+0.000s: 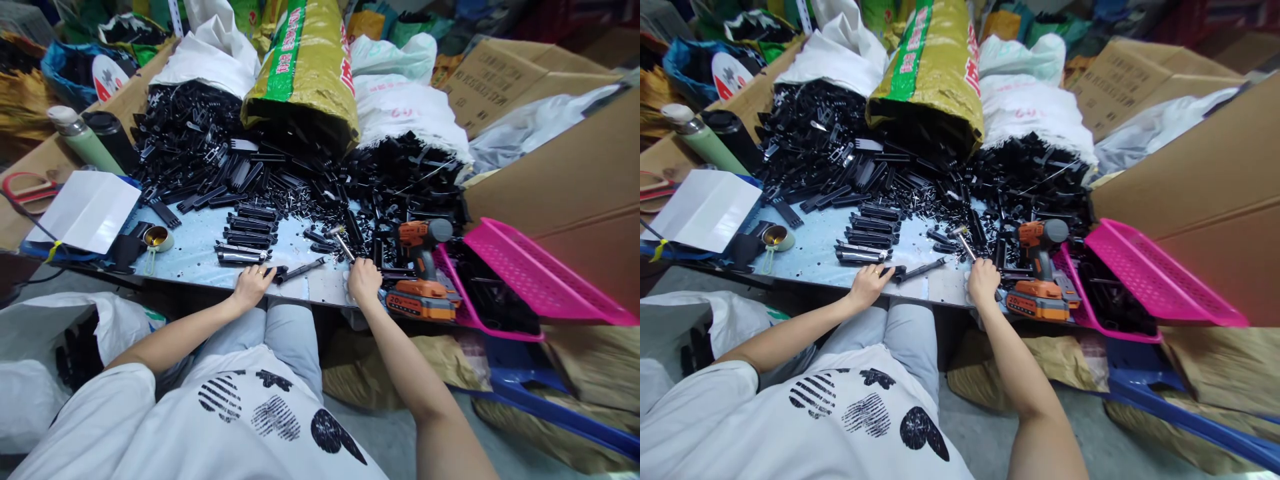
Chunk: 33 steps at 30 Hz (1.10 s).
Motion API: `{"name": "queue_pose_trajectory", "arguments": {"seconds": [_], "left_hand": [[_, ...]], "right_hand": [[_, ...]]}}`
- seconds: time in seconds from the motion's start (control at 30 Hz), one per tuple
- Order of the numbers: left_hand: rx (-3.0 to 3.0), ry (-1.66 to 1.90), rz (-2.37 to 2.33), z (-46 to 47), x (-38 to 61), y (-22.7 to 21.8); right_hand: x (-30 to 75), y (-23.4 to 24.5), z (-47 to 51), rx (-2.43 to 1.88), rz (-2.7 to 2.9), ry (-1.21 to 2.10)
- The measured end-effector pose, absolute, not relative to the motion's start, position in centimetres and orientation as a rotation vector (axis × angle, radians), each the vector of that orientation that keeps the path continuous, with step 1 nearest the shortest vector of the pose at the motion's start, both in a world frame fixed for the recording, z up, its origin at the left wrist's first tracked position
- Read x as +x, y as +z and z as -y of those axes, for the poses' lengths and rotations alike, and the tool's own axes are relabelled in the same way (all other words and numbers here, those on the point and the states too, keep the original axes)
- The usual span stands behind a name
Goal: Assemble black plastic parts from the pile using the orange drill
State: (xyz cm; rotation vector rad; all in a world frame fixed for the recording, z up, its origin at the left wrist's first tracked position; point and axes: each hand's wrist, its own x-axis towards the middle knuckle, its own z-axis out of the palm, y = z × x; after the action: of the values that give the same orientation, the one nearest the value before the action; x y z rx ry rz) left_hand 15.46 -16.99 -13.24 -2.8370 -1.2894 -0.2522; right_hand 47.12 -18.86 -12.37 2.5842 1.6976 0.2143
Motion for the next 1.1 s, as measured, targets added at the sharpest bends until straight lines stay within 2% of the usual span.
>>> {"name": "queue_pose_trajectory", "arguments": {"seconds": [0.1,0.2,0.27,0.3,0.37,0.47,0.53,0.63,0.73,0.87,1.0,1.1], "left_hand": [[-2.749,-0.271,1.346,16.7,16.1,-13.8],[-2.716,-0.284,1.34,16.6,16.5,-14.3],[-2.711,-0.305,1.347,16.7,16.6,-14.4],[-2.712,-0.316,1.354,16.8,16.6,-14.4],[-2.719,-0.331,1.361,16.8,16.6,-14.4],[-2.71,-0.306,1.34,16.9,16.6,-14.3],[-2.694,-0.277,1.322,17.0,16.7,-14.3],[-2.683,-0.249,1.33,17.1,16.8,-14.2],[-2.694,-0.256,1.349,17.1,16.8,-14.2],[-2.686,-0.3,1.414,16.5,16.6,-14.0],[-2.718,-0.354,1.472,15.6,16.0,-13.5],[-2.735,-0.434,1.467,15.6,15.1,-12.8]], "right_hand": [[46.5,-10.5,19.4,2.785,-1.773,-0.162],[44.4,-7.2,21.4,2.844,-1.9,-1.001],[42.2,-5.0,23.1,2.779,-2.022,-1.32],[41.1,-4.2,24.0,2.779,-2.091,-1.311],[39.1,-3.5,25.4,2.786,-2.176,-1.077],[37.6,-3.9,26.4,2.561,-2.097,-0.776],[37.5,-3.8,26.6,2.402,-2.065,-0.706],[37.5,-2.4,26.9,2.515,-2.158,-0.611],[37.4,-2.0,27.2,2.637,-2.228,-0.639],[39.5,-5.6,25.7,2.531,-2.13,-0.769],[43.7,-8.8,22.2,2.627,-2.015,-0.321],[44.1,-9.0,20.0,2.335,-2.388,0.046]]}}
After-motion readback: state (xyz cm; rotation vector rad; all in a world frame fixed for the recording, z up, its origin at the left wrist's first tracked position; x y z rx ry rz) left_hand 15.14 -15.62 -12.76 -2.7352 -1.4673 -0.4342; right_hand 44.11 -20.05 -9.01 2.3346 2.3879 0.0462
